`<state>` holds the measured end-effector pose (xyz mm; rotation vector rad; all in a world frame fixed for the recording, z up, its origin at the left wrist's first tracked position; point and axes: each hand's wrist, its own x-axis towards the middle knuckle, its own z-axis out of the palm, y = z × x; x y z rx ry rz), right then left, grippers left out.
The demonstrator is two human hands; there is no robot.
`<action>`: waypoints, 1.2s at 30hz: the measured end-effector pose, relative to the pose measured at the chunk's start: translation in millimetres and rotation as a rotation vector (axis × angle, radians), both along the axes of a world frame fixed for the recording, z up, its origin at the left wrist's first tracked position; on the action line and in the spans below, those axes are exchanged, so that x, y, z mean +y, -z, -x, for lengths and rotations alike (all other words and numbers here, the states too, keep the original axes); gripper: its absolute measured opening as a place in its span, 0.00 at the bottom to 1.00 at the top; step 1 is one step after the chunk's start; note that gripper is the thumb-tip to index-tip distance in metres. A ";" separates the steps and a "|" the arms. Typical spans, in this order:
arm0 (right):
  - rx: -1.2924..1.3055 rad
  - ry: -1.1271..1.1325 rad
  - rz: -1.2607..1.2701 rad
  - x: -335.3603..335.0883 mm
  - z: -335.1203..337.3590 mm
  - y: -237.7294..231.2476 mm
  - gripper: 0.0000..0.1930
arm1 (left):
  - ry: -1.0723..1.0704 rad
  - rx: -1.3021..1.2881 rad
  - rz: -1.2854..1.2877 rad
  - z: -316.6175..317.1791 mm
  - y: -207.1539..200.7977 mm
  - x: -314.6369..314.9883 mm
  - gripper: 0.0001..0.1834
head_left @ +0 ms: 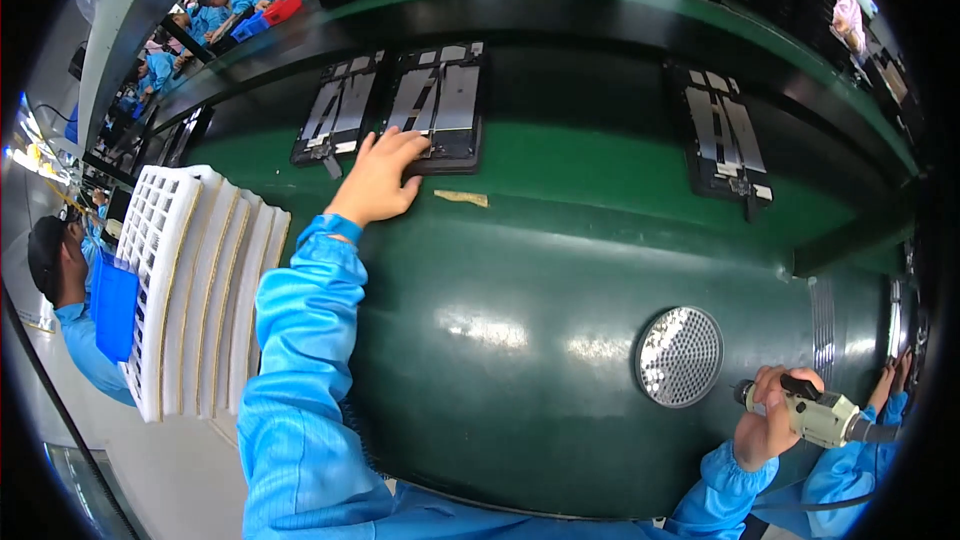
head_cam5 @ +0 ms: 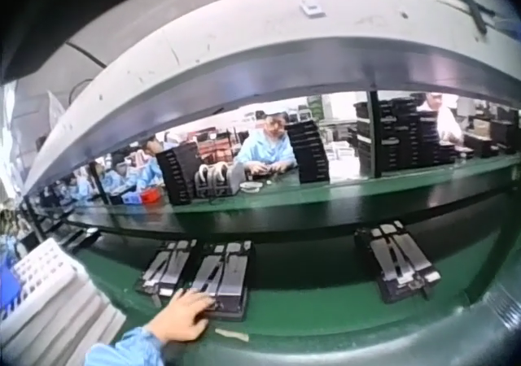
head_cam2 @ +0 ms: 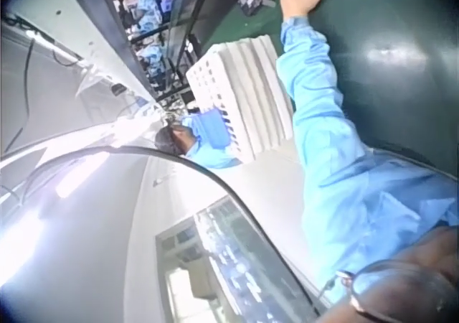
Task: The person assembles electronic tablet frames on a production line by inserting ribbon cables, batteries, and screen components into the frames, then securing them with screws using an electric screwdriver.
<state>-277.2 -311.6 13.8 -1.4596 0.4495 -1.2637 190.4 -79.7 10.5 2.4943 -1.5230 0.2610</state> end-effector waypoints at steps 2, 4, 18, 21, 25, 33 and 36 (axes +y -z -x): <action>-0.015 0.021 -0.003 -5.1 2.7 10.3 0.19 | 0.022 0.053 0.165 -39.4 -4.9 18.1 0.32; -0.002 0.003 -0.015 -7.1 7.8 5.6 0.19 | -0.179 -0.138 0.064 -74.5 -10.1 45.2 0.37; 0.017 0.065 -0.017 -38.2 21.2 15.7 0.31 | -0.436 -0.332 -0.003 -157.2 5.3 101.7 0.33; -0.002 0.074 0.032 -37.0 14.8 16.0 0.30 | -0.419 -0.261 0.113 -163.9 18.5 104.7 0.31; 0.046 0.055 -0.061 -27.9 9.2 6.6 0.32 | -0.443 -0.466 0.296 -153.9 14.2 99.7 0.22; -0.072 0.095 0.007 -12.3 3.4 -2.5 0.32 | -0.389 -0.644 0.433 -33.7 -44.4 90.6 0.28; -0.097 -0.018 0.005 -5.5 -2.8 -14.0 0.30 | -0.259 -0.578 0.502 74.9 -65.1 96.7 0.25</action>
